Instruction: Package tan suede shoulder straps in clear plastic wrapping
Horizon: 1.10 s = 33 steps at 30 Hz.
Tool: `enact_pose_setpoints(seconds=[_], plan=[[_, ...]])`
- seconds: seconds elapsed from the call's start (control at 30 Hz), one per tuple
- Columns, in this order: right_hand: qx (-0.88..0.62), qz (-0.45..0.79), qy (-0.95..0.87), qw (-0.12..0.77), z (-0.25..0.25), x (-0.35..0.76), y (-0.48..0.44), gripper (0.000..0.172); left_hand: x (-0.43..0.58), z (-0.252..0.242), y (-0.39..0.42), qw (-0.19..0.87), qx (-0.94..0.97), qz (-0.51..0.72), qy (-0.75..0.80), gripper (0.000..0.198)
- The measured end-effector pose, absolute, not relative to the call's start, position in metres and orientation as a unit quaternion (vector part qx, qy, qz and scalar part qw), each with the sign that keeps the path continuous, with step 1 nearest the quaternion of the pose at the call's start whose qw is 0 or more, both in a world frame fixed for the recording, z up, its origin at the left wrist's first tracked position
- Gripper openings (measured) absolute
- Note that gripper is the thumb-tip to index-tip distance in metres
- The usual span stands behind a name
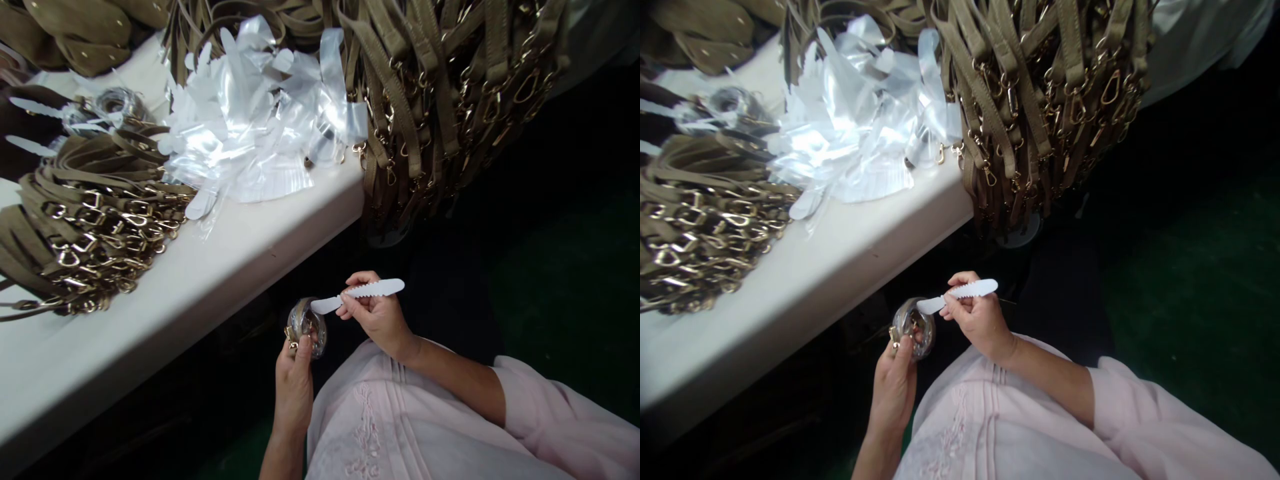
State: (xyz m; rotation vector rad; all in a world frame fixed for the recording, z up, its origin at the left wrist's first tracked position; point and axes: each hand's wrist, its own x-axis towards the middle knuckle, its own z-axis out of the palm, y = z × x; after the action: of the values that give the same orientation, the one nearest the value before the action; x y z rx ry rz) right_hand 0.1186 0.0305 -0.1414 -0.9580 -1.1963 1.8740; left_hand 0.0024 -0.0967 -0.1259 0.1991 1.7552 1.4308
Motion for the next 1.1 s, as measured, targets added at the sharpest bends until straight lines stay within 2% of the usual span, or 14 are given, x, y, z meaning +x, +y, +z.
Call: enact_pose_setpoints(seconds=[0.13,0.27,0.4,0.7,0.83,0.97,1.1], plan=[[-0.368,0.684,-0.55,0.307,-0.139,0.121,0.027,0.01,0.004,-0.127,-0.095,0.387,0.104,0.547,0.735,0.047],[-0.363,0.682,-0.575,0.269,-0.136,0.119,0.022,0.005,0.005,-0.119,-0.093,0.389,0.155,0.505,0.755,0.046],[-0.352,0.718,-0.551,0.24,-0.14,0.112,0.018,0.011,0.008,-0.114,-0.093,0.406,0.234,0.435,0.769,0.043],[-0.291,0.869,-0.392,0.085,-0.16,0.117,0.021,0.018,0.018,-0.129,-0.095,0.239,0.389,0.23,0.86,0.032],[-0.229,0.933,-0.269,0.072,-0.16,0.126,0.022,0.015,0.025,-0.138,-0.094,0.115,0.444,0.186,0.869,0.036],[-0.208,0.929,-0.301,0.049,-0.162,0.127,0.02,0.032,0.027,-0.146,-0.09,0.052,0.502,0.142,0.852,0.031],[-0.285,0.898,-0.326,0.077,-0.168,0.122,0.013,0.043,0.028,-0.153,-0.086,-0.003,0.56,0.101,0.822,0.038]])
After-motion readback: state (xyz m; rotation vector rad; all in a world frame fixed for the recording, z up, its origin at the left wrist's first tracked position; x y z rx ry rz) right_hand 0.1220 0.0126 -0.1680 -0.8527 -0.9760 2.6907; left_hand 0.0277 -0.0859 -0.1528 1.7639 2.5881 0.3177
